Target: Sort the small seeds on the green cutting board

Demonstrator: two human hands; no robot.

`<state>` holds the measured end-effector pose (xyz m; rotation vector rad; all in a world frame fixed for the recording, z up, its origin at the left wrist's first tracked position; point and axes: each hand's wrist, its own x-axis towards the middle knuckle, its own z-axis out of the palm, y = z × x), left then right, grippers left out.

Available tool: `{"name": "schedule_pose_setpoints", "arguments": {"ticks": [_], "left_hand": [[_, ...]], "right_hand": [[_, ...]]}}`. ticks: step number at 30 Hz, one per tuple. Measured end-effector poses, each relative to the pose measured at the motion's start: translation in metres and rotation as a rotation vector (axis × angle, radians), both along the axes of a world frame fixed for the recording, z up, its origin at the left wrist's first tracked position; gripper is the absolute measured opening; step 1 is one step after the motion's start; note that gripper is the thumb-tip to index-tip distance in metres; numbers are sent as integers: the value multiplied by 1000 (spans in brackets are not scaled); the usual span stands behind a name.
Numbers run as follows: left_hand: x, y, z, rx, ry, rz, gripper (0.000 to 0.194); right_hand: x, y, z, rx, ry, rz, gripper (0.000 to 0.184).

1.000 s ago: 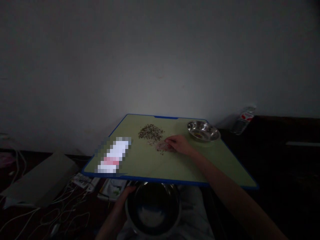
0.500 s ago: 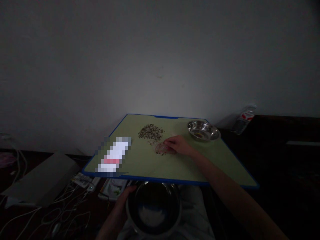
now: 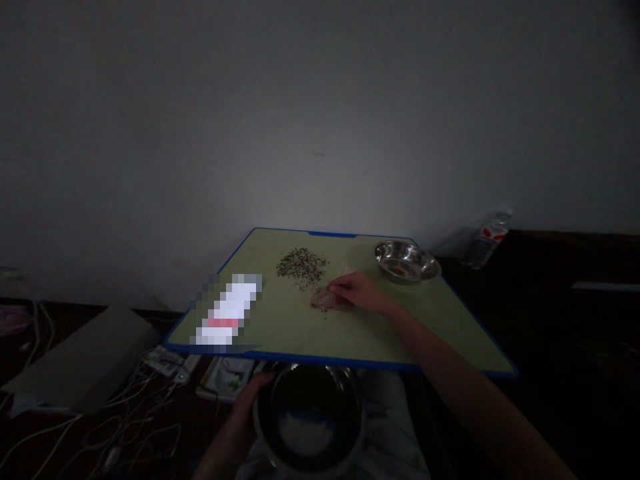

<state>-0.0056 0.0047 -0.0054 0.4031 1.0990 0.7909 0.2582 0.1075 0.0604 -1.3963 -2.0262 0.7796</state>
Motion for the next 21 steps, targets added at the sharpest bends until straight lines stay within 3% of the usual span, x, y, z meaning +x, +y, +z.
{"name": "schedule_pose_setpoints", "arguments": {"ticks": [8,21], "left_hand": [[2,-3,14,13,-13,-15,15],[1,-2,5,18,-19,-10,16]], "right_hand": [[1,-1,1,17,-2,31,34],[3,-1,1,-40,71,44,37]]}}
